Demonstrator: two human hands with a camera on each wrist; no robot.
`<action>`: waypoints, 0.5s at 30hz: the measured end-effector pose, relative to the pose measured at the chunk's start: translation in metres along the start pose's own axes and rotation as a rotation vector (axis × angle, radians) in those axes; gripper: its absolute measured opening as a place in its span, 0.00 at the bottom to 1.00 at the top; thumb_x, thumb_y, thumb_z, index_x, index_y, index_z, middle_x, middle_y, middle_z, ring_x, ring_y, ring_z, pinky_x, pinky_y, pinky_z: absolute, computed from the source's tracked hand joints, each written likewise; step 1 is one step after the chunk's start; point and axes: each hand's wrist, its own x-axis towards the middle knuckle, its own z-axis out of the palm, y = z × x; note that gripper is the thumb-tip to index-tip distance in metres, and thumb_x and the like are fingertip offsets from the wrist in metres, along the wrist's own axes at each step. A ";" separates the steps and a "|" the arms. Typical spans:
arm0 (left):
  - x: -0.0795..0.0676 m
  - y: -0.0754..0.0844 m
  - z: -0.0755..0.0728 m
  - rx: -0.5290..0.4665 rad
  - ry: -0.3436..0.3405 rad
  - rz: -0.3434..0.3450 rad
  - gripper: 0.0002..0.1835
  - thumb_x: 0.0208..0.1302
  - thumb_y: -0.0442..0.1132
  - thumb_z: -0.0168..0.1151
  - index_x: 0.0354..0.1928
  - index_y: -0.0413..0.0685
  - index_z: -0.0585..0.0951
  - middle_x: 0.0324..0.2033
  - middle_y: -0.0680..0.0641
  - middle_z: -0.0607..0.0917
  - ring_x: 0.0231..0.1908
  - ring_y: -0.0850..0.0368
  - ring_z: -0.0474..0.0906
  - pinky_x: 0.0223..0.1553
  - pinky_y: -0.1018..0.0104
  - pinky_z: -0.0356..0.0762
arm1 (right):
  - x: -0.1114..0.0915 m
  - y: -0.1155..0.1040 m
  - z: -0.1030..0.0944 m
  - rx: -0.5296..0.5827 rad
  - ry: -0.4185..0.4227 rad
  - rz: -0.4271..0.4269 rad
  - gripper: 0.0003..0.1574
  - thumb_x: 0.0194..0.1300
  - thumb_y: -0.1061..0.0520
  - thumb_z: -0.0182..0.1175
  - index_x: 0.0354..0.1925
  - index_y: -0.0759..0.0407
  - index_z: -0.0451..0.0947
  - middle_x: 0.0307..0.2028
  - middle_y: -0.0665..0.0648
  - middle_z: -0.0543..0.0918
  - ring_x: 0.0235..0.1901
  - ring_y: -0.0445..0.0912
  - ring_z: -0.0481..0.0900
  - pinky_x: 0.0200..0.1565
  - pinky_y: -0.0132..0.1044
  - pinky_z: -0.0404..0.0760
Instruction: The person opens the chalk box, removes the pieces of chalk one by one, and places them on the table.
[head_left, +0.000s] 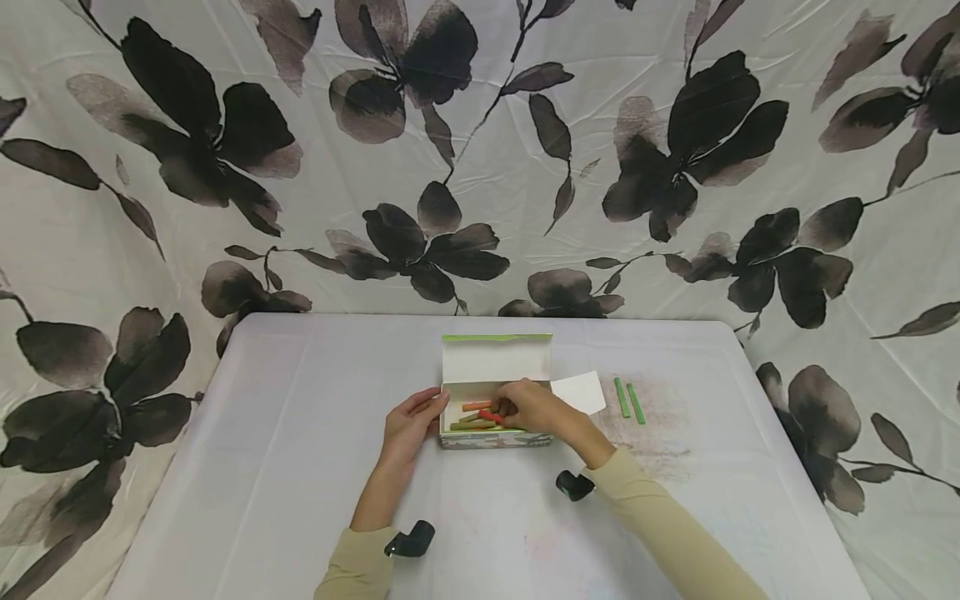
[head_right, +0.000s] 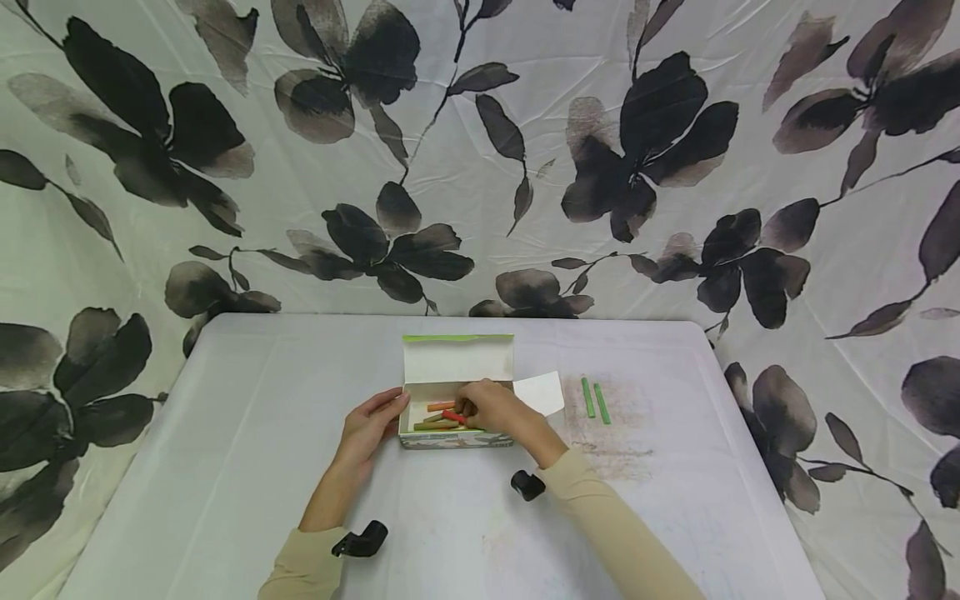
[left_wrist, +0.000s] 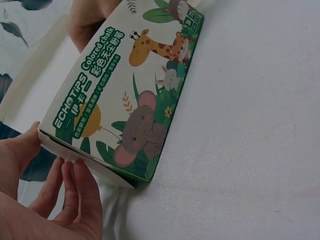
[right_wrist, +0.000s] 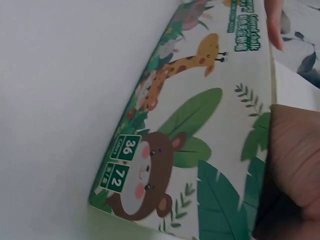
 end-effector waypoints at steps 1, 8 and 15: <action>0.000 0.000 0.000 0.001 0.001 -0.001 0.28 0.62 0.46 0.77 0.60 0.39 0.82 0.41 0.49 0.86 0.38 0.57 0.84 0.35 0.73 0.79 | -0.001 0.000 -0.002 0.008 -0.003 -0.007 0.09 0.62 0.72 0.68 0.42 0.68 0.84 0.36 0.59 0.87 0.34 0.44 0.83 0.38 0.29 0.81; 0.001 0.000 -0.001 0.003 0.005 -0.001 0.28 0.62 0.46 0.76 0.60 0.39 0.82 0.41 0.49 0.86 0.39 0.55 0.84 0.35 0.72 0.80 | -0.014 -0.002 -0.017 0.115 0.024 -0.065 0.11 0.65 0.72 0.64 0.46 0.70 0.83 0.38 0.63 0.87 0.36 0.46 0.85 0.40 0.31 0.83; 0.002 -0.002 0.000 0.010 0.001 -0.007 0.28 0.62 0.46 0.76 0.60 0.41 0.82 0.42 0.49 0.86 0.41 0.55 0.83 0.36 0.73 0.80 | -0.030 0.001 -0.036 0.257 0.111 0.013 0.12 0.67 0.68 0.67 0.49 0.67 0.82 0.40 0.61 0.87 0.39 0.46 0.86 0.44 0.33 0.84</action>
